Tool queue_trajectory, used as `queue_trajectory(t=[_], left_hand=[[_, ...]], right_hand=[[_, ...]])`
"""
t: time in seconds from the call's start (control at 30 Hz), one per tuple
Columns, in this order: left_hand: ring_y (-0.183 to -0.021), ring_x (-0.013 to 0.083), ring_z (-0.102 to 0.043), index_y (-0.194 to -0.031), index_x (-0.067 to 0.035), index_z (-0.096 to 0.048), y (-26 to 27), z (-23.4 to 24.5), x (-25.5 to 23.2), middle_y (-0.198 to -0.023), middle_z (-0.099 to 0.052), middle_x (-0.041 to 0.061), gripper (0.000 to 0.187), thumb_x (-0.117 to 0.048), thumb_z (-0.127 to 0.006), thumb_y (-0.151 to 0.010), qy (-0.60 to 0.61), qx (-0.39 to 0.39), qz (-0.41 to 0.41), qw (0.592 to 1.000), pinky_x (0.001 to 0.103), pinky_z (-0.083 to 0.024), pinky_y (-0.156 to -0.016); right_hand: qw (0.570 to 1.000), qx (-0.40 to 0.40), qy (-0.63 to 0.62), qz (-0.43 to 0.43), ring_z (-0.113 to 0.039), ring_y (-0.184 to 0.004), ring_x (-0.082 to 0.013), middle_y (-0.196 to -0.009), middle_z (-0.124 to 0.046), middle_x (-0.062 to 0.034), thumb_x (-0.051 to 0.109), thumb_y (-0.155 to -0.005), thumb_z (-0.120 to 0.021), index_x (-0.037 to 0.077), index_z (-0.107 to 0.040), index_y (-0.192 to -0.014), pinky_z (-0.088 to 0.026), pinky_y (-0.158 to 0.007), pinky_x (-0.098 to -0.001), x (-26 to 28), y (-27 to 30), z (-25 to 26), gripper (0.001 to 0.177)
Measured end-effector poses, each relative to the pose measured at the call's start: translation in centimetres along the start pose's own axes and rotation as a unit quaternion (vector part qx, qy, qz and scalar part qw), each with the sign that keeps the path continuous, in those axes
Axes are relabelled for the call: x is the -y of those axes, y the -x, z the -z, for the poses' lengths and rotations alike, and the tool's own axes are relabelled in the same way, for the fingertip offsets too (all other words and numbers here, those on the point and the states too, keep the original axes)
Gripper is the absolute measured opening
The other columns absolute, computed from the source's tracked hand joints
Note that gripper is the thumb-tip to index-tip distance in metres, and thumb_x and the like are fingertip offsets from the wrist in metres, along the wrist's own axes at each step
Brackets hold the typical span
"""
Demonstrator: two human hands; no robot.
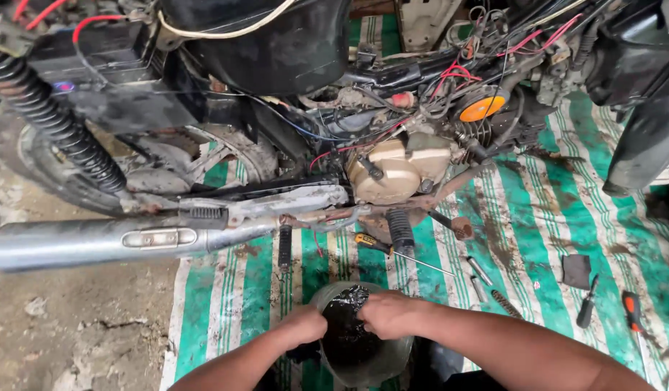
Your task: The person works on a motorcycle engine, using a screwdriver to loosen and remove a bolt from the engine casing. They then use a brush to clean the area around the bolt hole and dip the brush into a container of dark liquid.
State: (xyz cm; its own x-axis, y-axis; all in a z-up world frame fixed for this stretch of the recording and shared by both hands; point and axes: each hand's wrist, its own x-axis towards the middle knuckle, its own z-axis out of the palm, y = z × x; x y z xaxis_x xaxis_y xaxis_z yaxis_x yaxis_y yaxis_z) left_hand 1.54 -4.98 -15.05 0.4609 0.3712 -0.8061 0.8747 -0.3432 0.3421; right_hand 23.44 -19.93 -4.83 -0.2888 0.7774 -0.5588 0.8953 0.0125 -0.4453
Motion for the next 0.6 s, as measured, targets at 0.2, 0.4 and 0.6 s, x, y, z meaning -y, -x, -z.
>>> queue_trajectory(t=[0.2,0.4,0.6], left_hand=[[-0.087,0.0373,-0.073,-0.110,-0.003,-0.081,6.2,0.8,-3.0,-0.106,-0.080,0.018,0.039,-0.030,-0.056,-0.097,-0.013,-0.048,0.020,0.999,0.049,-0.055,-0.075],[-0.059,0.0129,-0.050,-0.116,0.004,-0.072,11.0,2.1,-4.0,-0.088,-0.065,0.005,0.024,-0.009,-0.067,-0.096,0.152,-0.038,0.090,0.984,0.025,-0.043,-0.049],[-0.126,0.0351,-0.077,-0.107,-0.010,-0.088,0.2,1.3,0.0,-0.123,-0.085,0.014,0.045,-0.029,-0.081,-0.068,0.146,-0.129,0.052,0.979,0.053,-0.064,-0.102]], right_hand=[[0.999,-0.004,0.004,-0.053,-0.074,-0.094,-0.0351,-0.107,-0.080,-0.0126,0.021,-0.106,-0.061,0.011,-0.076,-0.118,-0.059,-0.092,-0.0511,1.8,4.5,2.6,0.022],[0.999,-0.035,-0.002,-0.034,-0.081,-0.107,-0.0256,-0.121,-0.085,-0.0060,0.013,-0.108,-0.060,0.014,-0.075,-0.138,-0.056,-0.114,-0.0490,5.7,8.7,6.0,0.034],[0.998,0.031,-0.051,-0.020,-0.075,-0.122,-0.0456,-0.122,-0.081,-0.0237,0.022,-0.114,-0.054,0.011,-0.077,-0.134,-0.056,-0.114,-0.0647,5.4,9.0,5.2,0.032]])
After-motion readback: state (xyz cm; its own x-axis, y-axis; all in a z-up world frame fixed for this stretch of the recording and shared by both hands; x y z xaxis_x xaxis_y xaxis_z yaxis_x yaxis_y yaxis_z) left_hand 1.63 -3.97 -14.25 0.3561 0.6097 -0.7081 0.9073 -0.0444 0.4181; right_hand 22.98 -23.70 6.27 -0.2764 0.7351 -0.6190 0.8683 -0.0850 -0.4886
